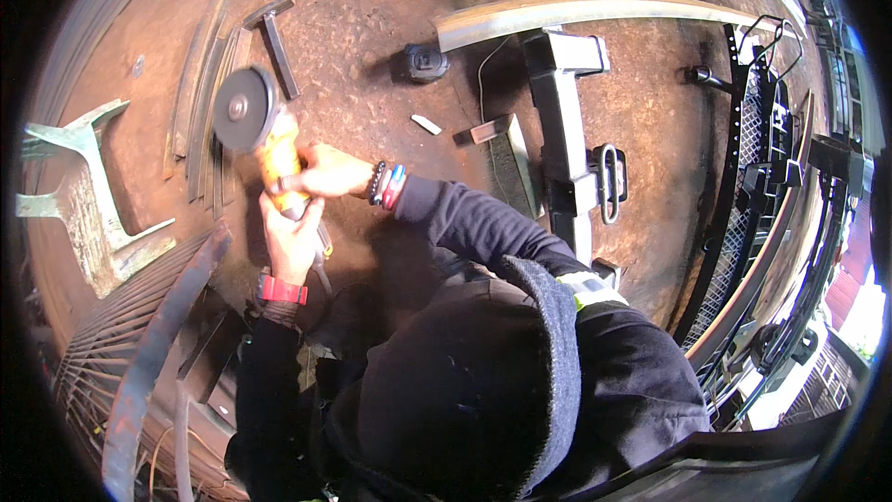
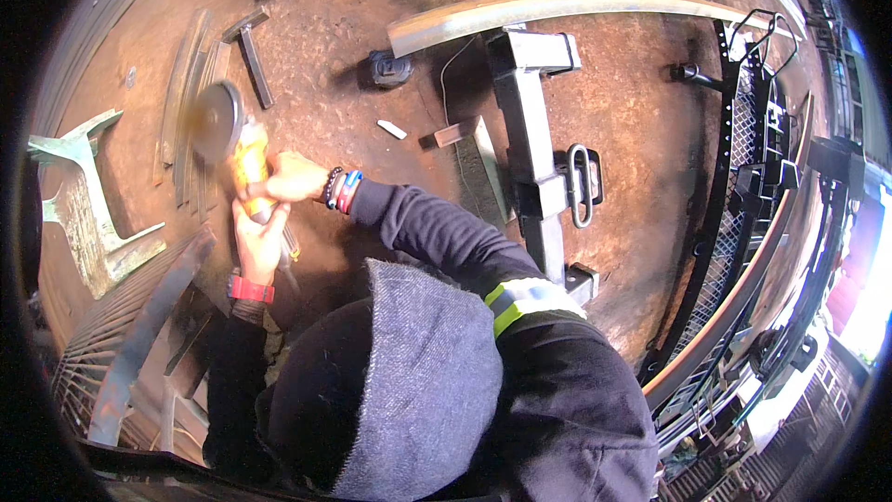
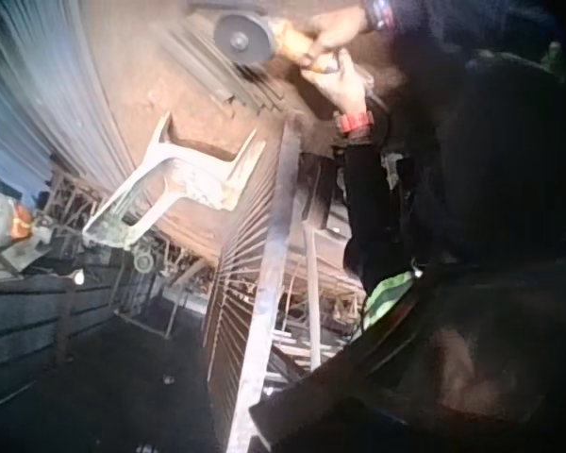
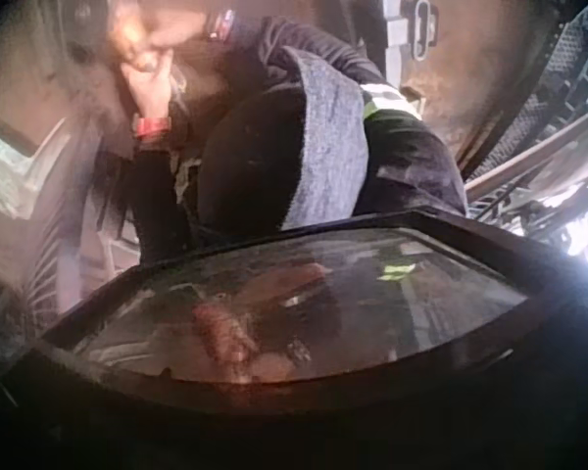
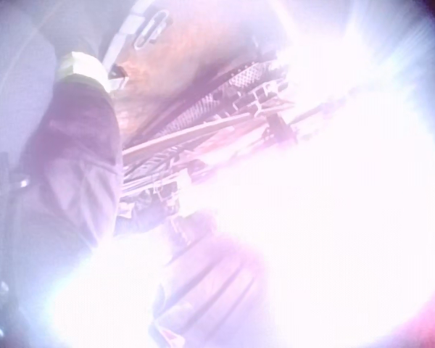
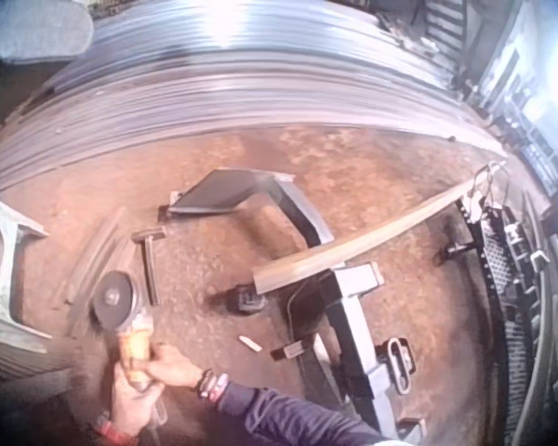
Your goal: The person uses an angle grinder to cut a curved metal bar into smaller segments. They measure the bar with a tape measure and mark it with a square and marker before cutting. The person repeats this process multiple times, creating several cut pieces.
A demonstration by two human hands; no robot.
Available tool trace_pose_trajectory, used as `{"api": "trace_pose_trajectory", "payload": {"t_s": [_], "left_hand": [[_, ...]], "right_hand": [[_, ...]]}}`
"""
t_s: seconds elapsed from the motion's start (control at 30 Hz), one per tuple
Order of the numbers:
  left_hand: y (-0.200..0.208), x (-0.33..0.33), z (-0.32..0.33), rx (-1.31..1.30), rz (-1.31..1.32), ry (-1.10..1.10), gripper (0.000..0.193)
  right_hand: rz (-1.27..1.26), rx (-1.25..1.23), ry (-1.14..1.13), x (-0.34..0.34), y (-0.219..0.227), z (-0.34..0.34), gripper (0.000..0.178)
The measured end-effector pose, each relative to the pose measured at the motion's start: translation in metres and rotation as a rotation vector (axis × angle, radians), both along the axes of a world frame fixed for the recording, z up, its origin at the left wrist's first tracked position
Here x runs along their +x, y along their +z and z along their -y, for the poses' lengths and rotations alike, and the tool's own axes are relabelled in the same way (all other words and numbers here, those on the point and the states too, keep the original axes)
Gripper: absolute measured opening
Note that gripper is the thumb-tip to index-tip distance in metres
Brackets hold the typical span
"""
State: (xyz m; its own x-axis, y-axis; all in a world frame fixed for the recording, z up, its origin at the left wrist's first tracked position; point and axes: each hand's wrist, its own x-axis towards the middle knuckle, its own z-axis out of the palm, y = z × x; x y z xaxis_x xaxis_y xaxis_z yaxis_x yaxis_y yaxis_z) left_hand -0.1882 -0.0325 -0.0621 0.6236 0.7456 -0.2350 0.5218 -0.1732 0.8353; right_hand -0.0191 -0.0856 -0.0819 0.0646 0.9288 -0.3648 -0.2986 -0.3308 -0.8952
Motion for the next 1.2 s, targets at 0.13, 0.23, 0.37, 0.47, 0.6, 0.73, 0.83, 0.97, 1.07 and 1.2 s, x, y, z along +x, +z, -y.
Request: {"api": "trace_pose_trajectory", "payload": {"t_s": [0.13, 0.23, 0.37, 0.47, 0.6, 0.73, 0.83, 0.97, 1.07, 1.2], "left_hand": [[-0.027, -0.042, -0.003, -0.107, 0.029, 0.262, 0.05], [-0.058, -0.063, 0.012, 0.185, -0.092, 0.32, 0.061], [-0.078, -0.061, 0.015, 0.416, -0.398, 0.36, 0.075], [-0.075, -0.04, 0.036, 0.363, -0.604, 0.463, 0.079], [-0.015, -0.034, 0.063, 0.449, -0.619, 0.46, 0.078], [0.024, 0.005, 0.086, 0.492, -0.143, -0.001, 0.07], [0.033, 0.017, 0.099, 0.589, 0.08, -0.144, 0.063], [0.034, 0.054, 0.108, 0.642, 0.462, -0.307, 0.052], [0.049, 0.058, 0.115, 0.577, 0.459, -0.373, 0.044], [0.058, 0.063, 0.116, 0.546, 0.418, -0.416, 0.044]], "right_hand": [[0.765, 0.29, -0.077, 0.031, 0.062, 0.055, 0.047], [1.104, 0.144, -0.165, 0.093, 0.116, 0.117, 0.037], [1.625, -0.277, -0.384, 0.222, 0.124, 0.2, 0.041], [1.844, -0.745, -0.129, 0.334, 0.104, 0.256, 0.064], [1.944, -0.636, 0.212, 0.38, 0.058, 0.266, 0.075], [2.099, -0.593, 0.451, 0.458, 0.02, 0.312, 0.077], [2.052, -0.315, 0.549, 0.467, 0.013, 0.287, 0.066], [1.769, -0.468, 0.344, 0.464, 0.045, 0.28, 0.059], [1.837, -0.478, 0.53, 0.456, 0.083, 0.258, 0.071], [1.998, -0.166, 0.615, 0.35, 0.15, 0.14, 0.068]]}}
